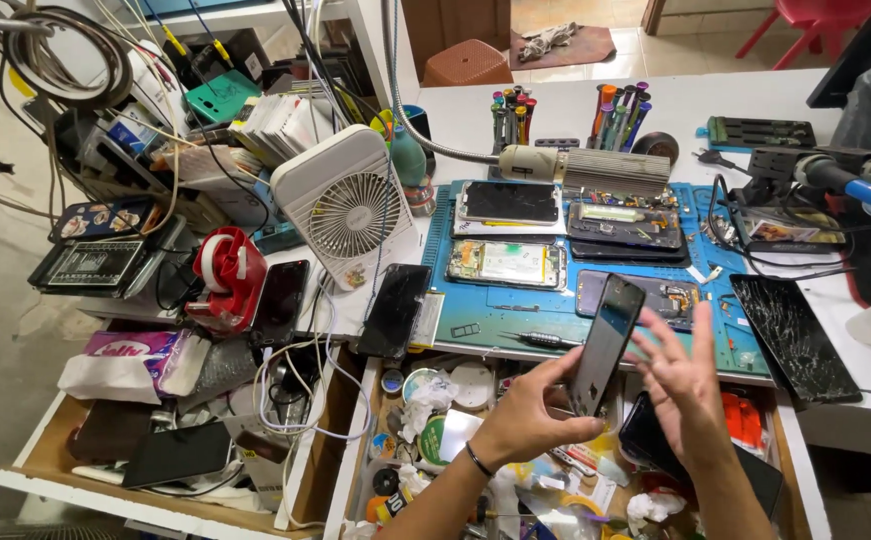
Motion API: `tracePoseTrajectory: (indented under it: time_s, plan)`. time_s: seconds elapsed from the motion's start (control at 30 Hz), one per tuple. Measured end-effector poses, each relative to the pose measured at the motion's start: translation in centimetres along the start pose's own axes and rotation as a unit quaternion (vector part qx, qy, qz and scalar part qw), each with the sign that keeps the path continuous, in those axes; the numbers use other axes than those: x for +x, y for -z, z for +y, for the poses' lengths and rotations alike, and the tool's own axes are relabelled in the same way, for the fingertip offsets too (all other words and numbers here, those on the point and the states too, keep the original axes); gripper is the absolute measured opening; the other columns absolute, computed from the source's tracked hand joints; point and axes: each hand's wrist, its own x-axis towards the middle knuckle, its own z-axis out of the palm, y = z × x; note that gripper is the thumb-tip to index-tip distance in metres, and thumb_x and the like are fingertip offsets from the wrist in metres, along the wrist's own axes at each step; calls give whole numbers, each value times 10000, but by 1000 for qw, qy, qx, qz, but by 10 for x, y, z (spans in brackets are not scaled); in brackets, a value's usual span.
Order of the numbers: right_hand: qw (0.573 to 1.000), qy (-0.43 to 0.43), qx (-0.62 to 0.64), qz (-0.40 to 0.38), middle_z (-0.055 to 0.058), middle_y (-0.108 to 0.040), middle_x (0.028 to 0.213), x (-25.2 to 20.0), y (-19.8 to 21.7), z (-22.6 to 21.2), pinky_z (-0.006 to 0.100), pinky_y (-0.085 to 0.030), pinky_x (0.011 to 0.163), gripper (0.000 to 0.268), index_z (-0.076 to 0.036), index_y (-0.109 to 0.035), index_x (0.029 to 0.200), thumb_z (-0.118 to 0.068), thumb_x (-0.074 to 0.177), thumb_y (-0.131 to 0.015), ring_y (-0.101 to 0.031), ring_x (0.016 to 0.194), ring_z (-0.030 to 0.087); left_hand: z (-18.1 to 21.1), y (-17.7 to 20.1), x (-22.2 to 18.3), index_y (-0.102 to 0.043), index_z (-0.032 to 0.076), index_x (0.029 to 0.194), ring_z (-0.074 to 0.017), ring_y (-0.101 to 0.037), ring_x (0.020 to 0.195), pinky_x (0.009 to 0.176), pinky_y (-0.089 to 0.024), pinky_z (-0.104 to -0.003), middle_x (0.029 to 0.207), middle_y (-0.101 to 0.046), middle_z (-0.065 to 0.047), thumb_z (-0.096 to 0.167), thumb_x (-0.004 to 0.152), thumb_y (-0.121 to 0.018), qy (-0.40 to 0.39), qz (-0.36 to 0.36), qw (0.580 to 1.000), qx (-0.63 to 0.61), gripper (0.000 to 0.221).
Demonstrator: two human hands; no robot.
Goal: The person disassembles a smartphone, removes the back cover, and handles the internal components. They then pick up a red and white packet, open it, and appear to apply a substance to the phone's interior before placing the packet down and handling another phone.
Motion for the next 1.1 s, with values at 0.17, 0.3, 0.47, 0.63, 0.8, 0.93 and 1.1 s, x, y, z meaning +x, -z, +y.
tracePoseTrajectory:
  time_s: [0.17, 0.3, 0.47, 0.63, 0.8, 0.93, 1.1]
  plan:
    - [983, -73, 101, -133, 230, -537, 1468, -9, -5, 41, 562, -481, 1059, 1265, -95, -205, 1615, -579, 622, -820, -570, 1290, 366, -17, -15, 5, -376, -18, 1538, -290, -593, 1135, 847, -580, -397, 1323, -565, -168, 550, 741, -606, -78, 81, 969, 222, 1005]
    - [977, -60, 184, -86, 180, -628, 1243, -5, 0, 48, 512, -551, 987, 694, -40, -536, 1349, -387, 801, -785, -629, 1196, 337, -32, -20, 5, -438, -26, 1499, -346, -622, 1227, 940, -568, -484, 1421, -582, -227, 697, 790, -551, -153, 80, 942, 288, 1019]
    - [959, -32, 256, -121, 123, -657, 1086, -6, -6, 39, 448, -540, 928, 533, -65, -565, 1272, -369, 890, -779, -662, 983, 266, -51, -15, 12, -699, 77, 1231, -147, -584, 695, 671, -550, -312, 848, -684, -59, 358, 905, -723, -271, 219, 911, 220, 431]
    - [976, -78, 127, -157, 135, -669, 1072, -13, -8, 44, 445, -637, 817, 691, -57, -566, 1310, -499, 816, -760, -705, 925, 272, -26, -7, 2, -647, 72, 1398, -150, -649, 474, 454, -577, -272, 535, -492, 3, 8, 976, -600, -82, 162, 979, -90, 430]
    - [978, -110, -26, -174, 112, -720, 1182, -13, -4, 51, 469, -597, 966, 829, -70, -582, 1348, -652, 760, -631, -722, 1111, 275, -22, -6, 2, 23, 171, 1716, -114, -593, 458, 435, -555, -266, 603, -646, -61, 196, 934, -711, 9, 36, 979, -201, 1073]
    - [980, -144, -27, -135, 128, -727, 1158, -14, -2, 49, 445, -599, 913, 809, -75, -602, 1352, -585, 727, -654, -730, 1049, 277, -23, -7, 2, -65, 221, 1723, -91, -517, 409, 371, -480, -232, 528, -580, -31, 54, 949, -599, 3, 46, 979, -201, 956]
    - [978, -152, -12, -145, 133, -701, 1237, -14, -6, 45, 481, -639, 899, 867, -50, -592, 1344, -617, 693, -665, -743, 1079, 305, -18, -9, 0, -227, 190, 1705, -46, -482, 398, 364, -448, -185, 499, -537, 28, 96, 926, -610, 20, 43, 975, -217, 873]
